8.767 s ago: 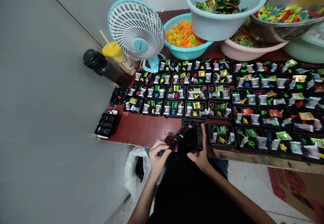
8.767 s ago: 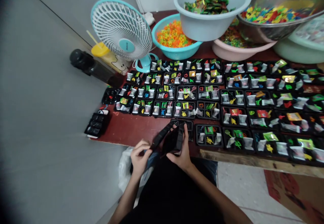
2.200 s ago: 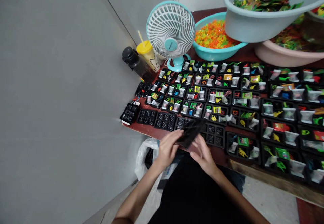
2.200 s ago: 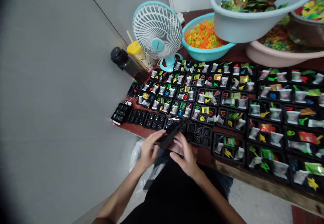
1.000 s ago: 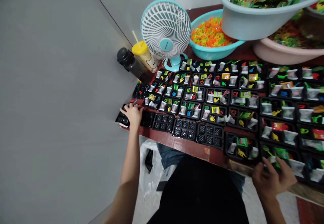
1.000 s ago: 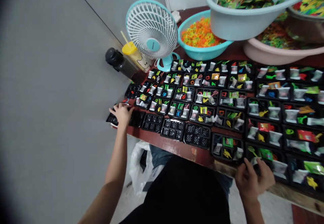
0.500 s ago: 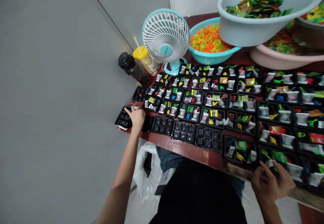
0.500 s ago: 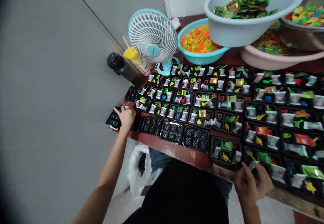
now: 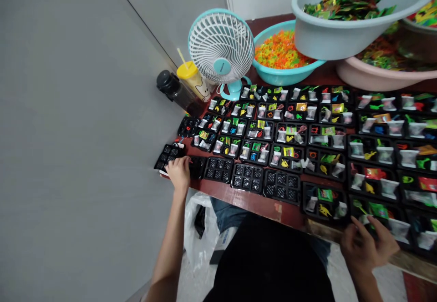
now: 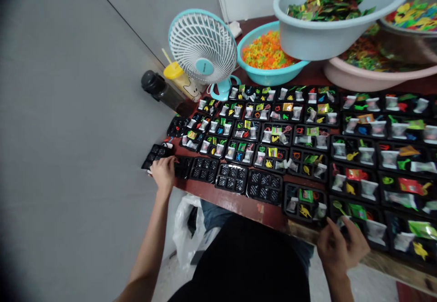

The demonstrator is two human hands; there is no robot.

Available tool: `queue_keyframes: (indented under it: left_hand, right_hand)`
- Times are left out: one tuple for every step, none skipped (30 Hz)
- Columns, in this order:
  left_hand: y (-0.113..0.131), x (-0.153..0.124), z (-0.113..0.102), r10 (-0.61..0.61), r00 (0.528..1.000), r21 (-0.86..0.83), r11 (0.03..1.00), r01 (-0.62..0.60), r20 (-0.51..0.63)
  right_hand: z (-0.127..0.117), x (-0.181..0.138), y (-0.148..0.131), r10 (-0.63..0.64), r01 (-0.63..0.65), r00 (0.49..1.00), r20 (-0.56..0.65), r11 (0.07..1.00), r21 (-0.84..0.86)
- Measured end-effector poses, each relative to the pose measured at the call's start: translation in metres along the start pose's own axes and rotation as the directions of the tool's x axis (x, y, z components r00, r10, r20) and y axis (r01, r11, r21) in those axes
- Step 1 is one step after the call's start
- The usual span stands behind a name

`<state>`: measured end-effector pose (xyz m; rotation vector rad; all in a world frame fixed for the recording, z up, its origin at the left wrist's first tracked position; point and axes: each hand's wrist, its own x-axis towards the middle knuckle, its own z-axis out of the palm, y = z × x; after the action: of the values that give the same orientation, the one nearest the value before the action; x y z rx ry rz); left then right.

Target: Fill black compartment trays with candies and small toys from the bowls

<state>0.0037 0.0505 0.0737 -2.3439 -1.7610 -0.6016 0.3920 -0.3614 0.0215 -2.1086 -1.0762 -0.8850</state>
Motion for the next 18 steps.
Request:
queue_keyframes:
  left_hand:
    - [-0.001,-0.004,0.004,-0.002,1.0,-0.014,1.0,0.002,-0.004]
    - [-0.002,-0.006,0.007,-0.008,1.0,-0.027,1.0,0.007,-0.012]
    - [-0.003,-0.008,0.011,-0.013,1.0,-0.04,0.999,0.012,-0.021]
    - [-0.003,-0.009,0.015,-0.017,0.999,-0.054,0.998,0.016,-0.029]
    - [-0.004,-0.01,0.019,-0.022,0.999,-0.068,0.997,0.02,-0.036]
    - [-0.004,-0.01,0.022,-0.027,0.999,-0.083,0.996,0.023,-0.041]
    - [-0.005,-0.01,0.025,-0.03,0.998,-0.097,0.995,0.025,-0.047]
    - [-0.005,-0.01,0.028,-0.032,0.998,-0.11,0.994,0.026,-0.053]
    - [-0.005,-0.01,0.03,-0.032,0.998,-0.123,0.992,0.024,-0.062]
    - [-0.005,-0.01,0.032,-0.033,0.997,-0.133,0.991,0.023,-0.076]
    - [-0.005,-0.01,0.033,-0.036,0.995,-0.143,0.989,0.023,-0.096]
    - [-0.006,-0.01,0.034,-0.044,0.992,-0.153,0.988,0.025,-0.118]
    - [-0.006,-0.011,0.035,-0.054,0.989,-0.165,0.986,0.031,-0.14]
    - [-0.007,-0.011,0.035,-0.068,0.985,-0.179,0.983,0.039,-0.16]
    - [-0.007,-0.012,0.036,-0.085,0.98,-0.194,0.98,0.049,-0.178]
    - [-0.008,-0.013,0.035,-0.103,0.976,-0.212,0.975,0.061,-0.192]
    - [-0.007,-0.013,0.035,-0.122,0.971,-0.23,0.97,0.073,-0.206]
    - [-0.007,-0.014,0.035,-0.14,0.966,-0.25,0.965,0.084,-0.218]
  right_hand:
    - [0.0,0.003,-0.002,-0.042,0.041,0.999,-0.033,0.999,-0.024]
    - [-0.001,0.006,-0.006,-0.062,0.061,0.997,-0.042,0.998,-0.032]
    - [-0.002,0.009,-0.009,-0.068,0.067,0.997,-0.042,0.997,-0.034]
    - [-0.002,0.012,-0.012,-0.062,0.061,0.997,-0.037,0.997,-0.038]
    - [-0.003,0.015,-0.015,-0.049,0.048,0.998,-0.028,0.998,-0.043]
    - [-0.004,0.017,-0.018,-0.04,0.039,0.999,-0.019,0.998,-0.048]
    - [-0.005,0.019,-0.019,-0.035,0.034,0.999,-0.011,0.998,-0.051]
    - [-0.006,0.02,-0.02,-0.037,0.037,0.999,-0.01,0.998,-0.051]
    - [-0.006,0.02,-0.021,-0.047,0.046,0.999,-0.012,0.998,-0.051]
    - [-0.006,0.02,-0.02,-0.063,0.062,0.998,-0.014,0.997,-0.049]
    - [-0.006,0.02,-0.02,-0.077,0.076,0.997,-0.016,0.996,-0.049]
    - [-0.006,0.019,-0.019,-0.086,0.085,0.996,-0.014,0.995,-0.052]
    - [-0.006,0.018,-0.018,-0.089,0.088,0.996,-0.008,0.994,-0.057]
    - [-0.006,0.017,-0.018,-0.084,0.084,0.996,-0.001,0.995,-0.061]
    - [-0.006,0.016,-0.017,-0.073,0.073,0.997,0.007,0.995,-0.063]
    - [-0.006,0.015,-0.017,-0.059,0.059,0.998,0.012,0.996,-0.064]
    - [-0.006,0.014,-0.016,-0.047,0.048,0.999,0.016,0.997,-0.063]
    - [-0.006,0.013,-0.016,-0.04,0.041,0.999,0.02,0.997,-0.062]
